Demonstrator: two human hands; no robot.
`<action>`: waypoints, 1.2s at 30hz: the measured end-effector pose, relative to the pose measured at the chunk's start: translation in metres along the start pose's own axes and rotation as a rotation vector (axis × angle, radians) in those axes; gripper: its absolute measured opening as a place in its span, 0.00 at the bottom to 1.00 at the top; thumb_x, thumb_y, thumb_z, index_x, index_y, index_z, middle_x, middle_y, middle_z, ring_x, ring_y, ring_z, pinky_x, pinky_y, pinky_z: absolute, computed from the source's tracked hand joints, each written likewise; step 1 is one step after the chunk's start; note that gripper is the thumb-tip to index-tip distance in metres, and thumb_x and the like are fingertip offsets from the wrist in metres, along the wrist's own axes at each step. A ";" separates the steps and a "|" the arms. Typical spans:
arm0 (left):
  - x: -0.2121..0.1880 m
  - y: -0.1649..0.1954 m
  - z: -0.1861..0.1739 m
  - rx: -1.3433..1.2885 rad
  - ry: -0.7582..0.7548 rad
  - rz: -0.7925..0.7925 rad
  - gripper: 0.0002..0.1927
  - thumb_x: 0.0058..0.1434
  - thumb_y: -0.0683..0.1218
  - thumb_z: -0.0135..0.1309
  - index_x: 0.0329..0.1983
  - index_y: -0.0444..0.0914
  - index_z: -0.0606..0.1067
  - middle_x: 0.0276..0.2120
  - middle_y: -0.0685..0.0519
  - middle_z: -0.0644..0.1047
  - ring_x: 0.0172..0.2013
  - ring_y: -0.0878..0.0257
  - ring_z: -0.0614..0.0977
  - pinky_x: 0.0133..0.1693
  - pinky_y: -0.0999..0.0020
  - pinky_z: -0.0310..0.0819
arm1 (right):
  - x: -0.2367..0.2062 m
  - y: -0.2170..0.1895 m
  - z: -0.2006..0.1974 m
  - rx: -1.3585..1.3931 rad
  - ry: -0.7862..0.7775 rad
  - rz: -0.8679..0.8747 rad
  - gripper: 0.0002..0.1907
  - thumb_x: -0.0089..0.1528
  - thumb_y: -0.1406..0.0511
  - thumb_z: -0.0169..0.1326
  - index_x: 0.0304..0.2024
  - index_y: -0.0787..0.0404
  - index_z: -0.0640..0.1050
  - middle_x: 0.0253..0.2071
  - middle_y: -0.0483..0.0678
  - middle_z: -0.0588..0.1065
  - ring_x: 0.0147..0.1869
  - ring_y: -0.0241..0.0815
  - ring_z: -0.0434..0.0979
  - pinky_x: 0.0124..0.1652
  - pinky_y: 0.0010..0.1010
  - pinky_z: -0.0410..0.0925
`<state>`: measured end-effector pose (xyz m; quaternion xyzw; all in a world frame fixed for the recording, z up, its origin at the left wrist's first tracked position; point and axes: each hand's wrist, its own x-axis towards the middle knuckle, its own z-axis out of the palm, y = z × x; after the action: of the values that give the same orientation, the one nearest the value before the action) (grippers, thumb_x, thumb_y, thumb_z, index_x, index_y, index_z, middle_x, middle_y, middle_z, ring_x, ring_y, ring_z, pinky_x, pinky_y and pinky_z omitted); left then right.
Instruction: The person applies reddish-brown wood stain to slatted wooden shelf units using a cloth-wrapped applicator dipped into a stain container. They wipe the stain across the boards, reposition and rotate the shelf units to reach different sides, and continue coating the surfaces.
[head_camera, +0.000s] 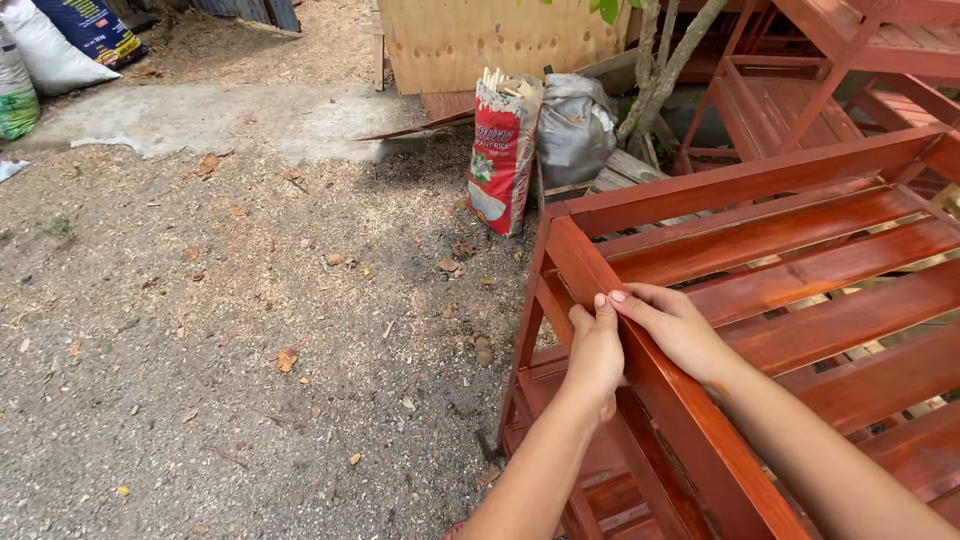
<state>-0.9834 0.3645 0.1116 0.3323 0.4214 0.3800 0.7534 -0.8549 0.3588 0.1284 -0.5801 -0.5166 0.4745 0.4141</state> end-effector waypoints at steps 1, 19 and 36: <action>0.002 0.003 0.008 0.008 -0.034 -0.021 0.31 0.72 0.64 0.31 0.69 0.41 0.52 0.65 0.43 0.64 0.63 0.49 0.71 0.53 0.38 0.71 | 0.001 0.000 -0.011 -0.002 0.047 0.044 0.23 0.65 0.55 0.52 0.55 0.65 0.79 0.47 0.49 0.81 0.48 0.36 0.79 0.46 0.28 0.71; 0.204 0.094 0.005 0.245 -0.278 -0.044 0.38 0.68 0.67 0.33 0.70 0.35 0.52 0.67 0.38 0.64 0.61 0.41 0.74 0.54 0.31 0.74 | 0.172 -0.015 -0.049 0.181 0.345 -0.151 0.19 0.67 0.58 0.57 0.53 0.64 0.80 0.46 0.48 0.80 0.46 0.35 0.79 0.46 0.28 0.73; 0.101 0.172 -0.066 0.831 -0.056 0.763 0.34 0.67 0.59 0.50 0.66 0.31 0.68 0.65 0.38 0.69 0.67 0.47 0.70 0.64 0.58 0.64 | 0.135 -0.037 0.004 0.352 0.485 0.111 0.14 0.66 0.57 0.52 0.50 0.55 0.77 0.41 0.44 0.79 0.44 0.39 0.82 0.39 0.34 0.75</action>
<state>-1.0562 0.5470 0.1867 0.7398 0.3655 0.4185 0.3794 -0.8642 0.4973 0.1472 -0.6230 -0.2800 0.4264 0.5930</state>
